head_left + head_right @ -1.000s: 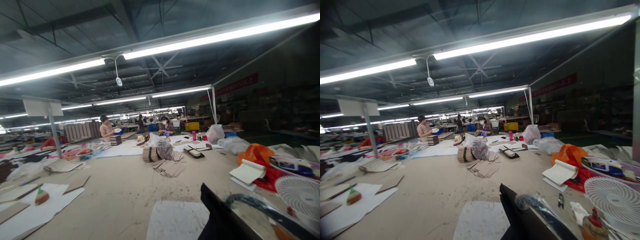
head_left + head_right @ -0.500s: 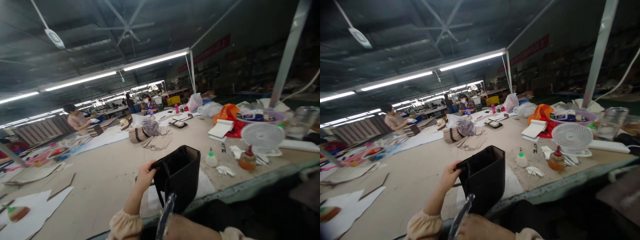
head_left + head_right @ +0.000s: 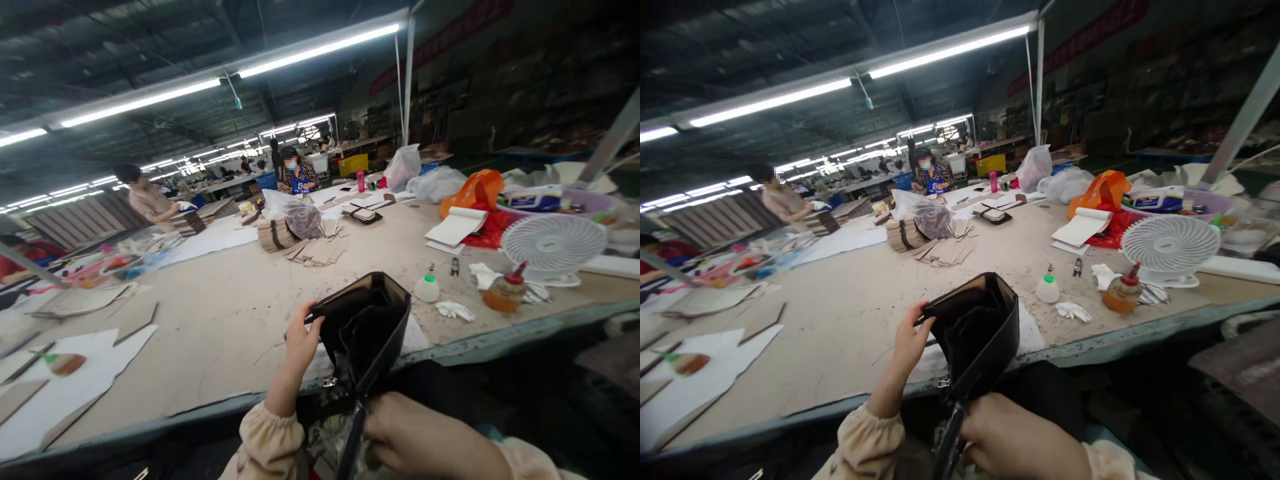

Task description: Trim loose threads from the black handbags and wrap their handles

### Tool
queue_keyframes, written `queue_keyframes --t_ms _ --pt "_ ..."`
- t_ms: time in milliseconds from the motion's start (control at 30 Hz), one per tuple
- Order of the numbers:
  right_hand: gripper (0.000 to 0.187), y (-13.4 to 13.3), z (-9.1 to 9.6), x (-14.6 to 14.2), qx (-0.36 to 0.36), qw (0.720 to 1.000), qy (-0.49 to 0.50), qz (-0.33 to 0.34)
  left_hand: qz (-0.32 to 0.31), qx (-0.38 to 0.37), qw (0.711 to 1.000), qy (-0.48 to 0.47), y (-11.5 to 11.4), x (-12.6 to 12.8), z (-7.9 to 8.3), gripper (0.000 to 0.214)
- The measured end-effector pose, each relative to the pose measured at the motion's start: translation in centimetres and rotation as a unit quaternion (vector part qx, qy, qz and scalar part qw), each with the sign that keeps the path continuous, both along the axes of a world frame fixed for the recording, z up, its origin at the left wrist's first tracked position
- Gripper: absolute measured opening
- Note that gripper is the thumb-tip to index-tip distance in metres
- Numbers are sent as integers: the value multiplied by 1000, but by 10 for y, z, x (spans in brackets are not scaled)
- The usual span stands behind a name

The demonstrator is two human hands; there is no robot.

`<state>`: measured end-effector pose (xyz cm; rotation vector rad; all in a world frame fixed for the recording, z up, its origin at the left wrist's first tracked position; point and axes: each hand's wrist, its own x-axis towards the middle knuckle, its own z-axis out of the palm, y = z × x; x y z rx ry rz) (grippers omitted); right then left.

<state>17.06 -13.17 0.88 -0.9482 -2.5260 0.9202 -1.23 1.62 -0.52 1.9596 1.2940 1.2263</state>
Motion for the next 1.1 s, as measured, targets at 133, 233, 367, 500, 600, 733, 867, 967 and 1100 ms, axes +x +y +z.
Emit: queue_keyframes --t_ms 133,233,367,500,600,733,867,967,1100 --pt "11 -1 29 20 36 997 -37 -54 27 7 1000 10 -6 5 -6 43" --pt "20 4 46 29 134 985 -48 -99 30 10 998 49 -9 9 -4 38" --pt "30 15 53 35 260 958 -48 -116 44 23 997 67 -9 15 2 30" --pt "25 24 55 40 281 950 -29 -136 50 8 997 55 -8 17 6 26" --pt "25 34 64 46 304 938 -14 -164 55 13 998 33 -8 16 8 24" --pt "28 59 80 50 315 929 -18 -192 48 31 998 4 -10 16 11 24" --pt "25 94 89 45 302 933 -33 -193 25 -6 1000 -3 -12 17 15 24" --pt "24 114 90 37 280 941 -67 -179 7 -19 1000 -10 -14 16 17 24" --pt "21 125 86 24 256 946 -112 -164 -23 -17 999 -32 -17 12 19 24"
